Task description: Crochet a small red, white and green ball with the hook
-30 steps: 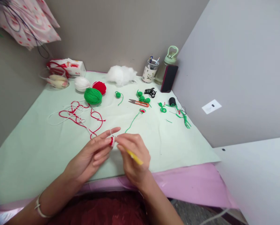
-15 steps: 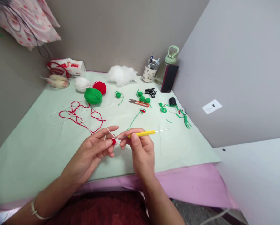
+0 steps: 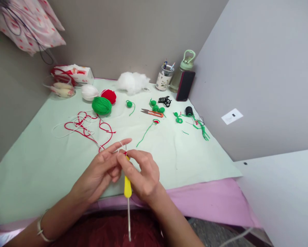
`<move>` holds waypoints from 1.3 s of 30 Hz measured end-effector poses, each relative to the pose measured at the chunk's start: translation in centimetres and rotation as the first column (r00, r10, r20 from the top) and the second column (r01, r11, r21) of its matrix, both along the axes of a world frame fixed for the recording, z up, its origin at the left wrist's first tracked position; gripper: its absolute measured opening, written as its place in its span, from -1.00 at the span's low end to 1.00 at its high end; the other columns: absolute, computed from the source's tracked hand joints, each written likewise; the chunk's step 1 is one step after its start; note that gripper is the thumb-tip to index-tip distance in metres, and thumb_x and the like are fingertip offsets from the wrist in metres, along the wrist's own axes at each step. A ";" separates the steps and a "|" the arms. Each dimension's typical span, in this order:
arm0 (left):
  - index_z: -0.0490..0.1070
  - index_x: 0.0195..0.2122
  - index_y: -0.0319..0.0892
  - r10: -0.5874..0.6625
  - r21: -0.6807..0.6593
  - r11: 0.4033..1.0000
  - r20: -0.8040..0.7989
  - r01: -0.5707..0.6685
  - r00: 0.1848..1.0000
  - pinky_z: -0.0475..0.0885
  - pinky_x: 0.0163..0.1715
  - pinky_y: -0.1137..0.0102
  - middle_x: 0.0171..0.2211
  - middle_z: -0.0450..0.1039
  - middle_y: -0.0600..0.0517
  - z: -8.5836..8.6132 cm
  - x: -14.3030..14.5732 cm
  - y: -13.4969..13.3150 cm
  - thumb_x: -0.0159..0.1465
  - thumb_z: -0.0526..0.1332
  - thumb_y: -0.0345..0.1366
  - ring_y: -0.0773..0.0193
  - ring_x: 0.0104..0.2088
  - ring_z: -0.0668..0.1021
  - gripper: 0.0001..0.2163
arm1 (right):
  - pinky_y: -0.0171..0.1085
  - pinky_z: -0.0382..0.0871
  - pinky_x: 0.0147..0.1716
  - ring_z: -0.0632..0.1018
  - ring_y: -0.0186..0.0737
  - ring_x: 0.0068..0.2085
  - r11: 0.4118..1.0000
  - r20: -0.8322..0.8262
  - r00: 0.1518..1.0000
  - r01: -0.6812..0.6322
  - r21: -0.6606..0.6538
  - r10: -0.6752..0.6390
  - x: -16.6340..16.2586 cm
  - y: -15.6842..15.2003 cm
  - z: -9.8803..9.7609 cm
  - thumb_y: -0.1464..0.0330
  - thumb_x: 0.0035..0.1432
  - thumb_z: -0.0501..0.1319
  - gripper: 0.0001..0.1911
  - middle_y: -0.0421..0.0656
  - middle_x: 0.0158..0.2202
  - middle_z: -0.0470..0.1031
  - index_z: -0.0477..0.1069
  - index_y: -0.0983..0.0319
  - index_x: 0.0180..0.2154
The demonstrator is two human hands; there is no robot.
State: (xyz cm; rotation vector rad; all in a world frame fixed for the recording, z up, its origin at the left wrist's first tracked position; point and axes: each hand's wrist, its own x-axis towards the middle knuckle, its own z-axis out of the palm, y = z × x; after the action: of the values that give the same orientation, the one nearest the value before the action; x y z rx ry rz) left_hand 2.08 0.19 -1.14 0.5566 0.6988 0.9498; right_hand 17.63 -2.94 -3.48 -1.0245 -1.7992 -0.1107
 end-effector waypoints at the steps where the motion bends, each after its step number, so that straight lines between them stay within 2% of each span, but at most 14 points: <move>1: 0.60 0.12 -0.24 -0.031 -0.047 0.998 0.026 0.033 0.999 0.29 -0.67 0.63 -0.59 0.33 0.22 0.1 -0.2 0.1 0.19 0.54 -0.26 0.54 -0.65 0.28 -0.53 | -0.16 0.62 -0.18 0.67 -0.12 -0.10 0.999 -0.078 0.997 -0.016 -0.037 0.013 0.0 0.0 0.1 0.56 0.37 0.24 -0.63 -0.05 -0.10 0.65 0.59 0.10 0.09; 3: 0.60 0.09 -0.28 -0.032 -0.093 0.995 0.052 0.037 0.998 0.18 -0.70 0.68 -0.62 0.24 0.26 0.3 -0.5 0.4 0.19 0.54 -0.32 0.58 -0.67 0.18 -0.56 | -0.18 0.60 -0.25 0.65 -0.18 -0.21 0.985 -0.340 0.939 -0.100 -0.142 0.047 0.0 0.3 0.5 0.53 0.41 0.20 -0.69 -0.11 -0.18 0.65 0.61 0.09 0.01; 5: 0.61 0.09 -0.24 0.011 -0.078 0.997 0.046 -0.008 0.999 0.17 -0.71 0.68 -0.55 0.34 0.23 0.5 -0.6 0.5 0.18 0.54 -0.37 0.62 -0.67 0.19 -0.57 | -0.21 0.56 -0.33 0.60 -0.25 -0.34 0.950 -0.581 0.811 -0.234 -0.208 0.072 -0.1 0.6 0.9 0.47 0.45 0.17 -0.75 -0.15 -0.27 0.62 0.62 0.11 -0.08; 7: 0.61 0.07 -0.19 0.018 -0.034 0.999 0.026 -0.018 0.999 0.20 -0.72 0.66 -0.43 0.45 0.18 0.7 -0.4 0.4 0.18 0.53 -0.37 0.63 -0.69 0.25 -0.58 | -0.23 0.55 -0.34 0.59 -0.27 -0.35 0.915 -0.669 0.736 -0.331 -0.229 0.099 -0.3 1.0 1.2 0.44 0.45 0.19 -0.78 -0.16 -0.27 0.62 0.63 0.12 -0.13; 9: 0.62 0.06 -0.16 0.015 0.010 1.000 -0.003 -0.015 1.000 0.24 -0.73 0.63 -0.37 0.50 0.15 0.7 0.0 0.1 0.19 0.52 -0.34 0.62 -0.70 0.31 -0.61 | -0.21 0.59 -0.25 0.64 -0.23 -0.25 0.910 -0.632 0.766 -0.338 -0.239 0.118 -0.4 1.1 1.2 0.45 0.44 0.22 -0.79 -0.14 -0.22 0.66 0.64 0.11 -0.12; 12: 0.63 0.05 -0.13 0.056 0.051 0.997 -0.040 -0.053 0.998 0.31 -0.71 0.61 -0.34 0.51 0.15 0.5 0.5 -0.2 0.18 0.54 -0.34 0.59 -0.67 0.38 -0.60 | -0.18 0.62 -0.15 0.67 -0.19 -0.13 0.954 -0.463 0.881 -0.213 -0.213 0.094 -0.6 0.8 0.8 0.53 0.42 0.22 -0.71 -0.12 -0.15 0.69 0.63 0.08 -0.02; 16: 0.63 0.08 -0.17 0.022 -0.031 0.999 0.023 -0.022 0.999 0.26 -0.71 0.65 -0.51 0.36 0.21 0.1 0.3 -0.1 0.21 0.53 -0.32 0.59 -0.68 0.30 -0.60 | -0.17 0.62 -0.16 0.67 -0.14 -0.09 0.991 -0.200 0.978 -0.081 -0.104 0.059 -0.2 0.3 0.2 0.55 0.37 0.27 -0.64 -0.06 -0.05 0.68 0.62 0.07 0.07; 18: 0.65 0.05 -0.23 -0.004 -0.099 0.995 0.073 0.011 0.997 0.21 -0.71 0.69 -0.53 0.32 0.22 0.0 -0.1 0.2 0.22 0.52 -0.34 0.63 -0.67 0.22 -0.63 | -0.18 0.60 -0.19 0.66 -0.17 -0.15 0.987 -0.301 0.953 -0.090 -0.135 0.046 0.1 0.4 0.3 0.53 0.38 0.26 -0.69 -0.09 -0.14 0.68 0.64 0.09 0.02; 21: 0.69 -0.02 -0.25 0.037 -0.115 0.993 0.088 -0.026 0.995 0.21 -0.70 0.71 -0.45 0.39 0.17 0.3 -0.3 0.6 0.18 0.53 -0.40 0.66 -0.64 0.22 -0.68 | -0.23 0.53 -0.31 0.59 -0.27 -0.35 0.939 -0.622 0.783 -0.226 -0.260 0.016 0.2 0.9 0.6 0.45 0.44 0.22 -0.77 -0.19 -0.33 0.61 0.65 0.10 -0.10; 23: 0.70 -0.05 -0.18 0.056 -0.061 0.997 0.062 -0.052 0.997 0.29 -0.67 0.67 -0.39 0.45 0.15 0.4 -0.1 0.6 0.15 0.54 -0.41 0.63 -0.63 0.31 -0.68 | -0.23 0.52 -0.32 0.57 -0.27 -0.36 0.901 -0.706 0.708 -0.324 -0.287 0.030 0.1 1.1 0.8 0.38 0.44 0.24 -0.81 -0.18 -0.31 0.61 0.65 0.11 -0.15; 28: 0.71 -0.05 -0.10 0.035 0.015 0.999 0.021 -0.035 0.999 0.50 -0.53 0.59 -0.35 0.52 0.11 0.5 0.2 0.0 0.17 0.55 -0.38 0.51 -0.53 0.49 -0.69 | -0.21 0.55 -0.24 0.61 -0.23 -0.28 0.875 -0.691 0.721 -0.368 -0.316 0.054 0.0 1.2 0.6 0.35 0.41 0.29 -0.84 -0.14 -0.22 0.69 0.68 0.10 -0.14; 35: 0.71 -0.02 -0.14 -0.024 -0.017 1.000 0.057 0.025 0.998 0.49 -0.53 0.59 -0.39 0.48 0.11 0.5 -0.3 -0.1 0.22 0.50 -0.38 0.51 -0.53 0.45 -0.72 | -0.25 0.58 -0.34 0.62 -0.28 -0.38 0.805 -0.838 0.546 -0.501 -0.318 0.009 0.2 1.4 0.5 0.22 0.44 0.25 -0.77 -0.12 -0.28 0.69 0.60 0.19 -0.20; 37: 0.71 -0.02 -0.14 -0.018 -0.017 1.000 0.042 0.019 0.999 0.49 -0.53 0.58 -0.37 0.46 0.11 0.6 -0.4 -0.1 0.21 0.50 -0.38 0.51 -0.52 0.45 -0.71 | -0.24 0.60 -0.35 0.63 -0.26 -0.39 0.804 -0.828 0.560 -0.500 -0.323 0.015 0.2 1.3 0.7 0.21 0.47 0.20 -0.75 -0.11 -0.27 0.70 0.56 0.20 -0.20; 39: 0.70 -0.03 -0.14 0.008 0.000 1.000 -0.004 -0.008 1.000 0.50 -0.52 0.57 -0.36 0.46 0.11 0.6 -0.3 -0.1 0.20 0.50 -0.38 0.50 -0.52 0.45 -0.71 | -0.22 0.62 -0.33 0.65 -0.26 -0.38 0.828 -0.778 0.628 -0.449 -0.336 0.026 0.3 0.9 0.9 0.25 0.50 0.15 -0.75 -0.11 -0.25 0.70 0.55 0.19 -0.17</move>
State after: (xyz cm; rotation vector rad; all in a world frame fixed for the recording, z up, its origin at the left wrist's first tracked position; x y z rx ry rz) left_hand 1.75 0.10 -0.57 0.5556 0.7050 0.9567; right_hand 17.90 -2.02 -2.54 -0.9475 -1.1579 0.9062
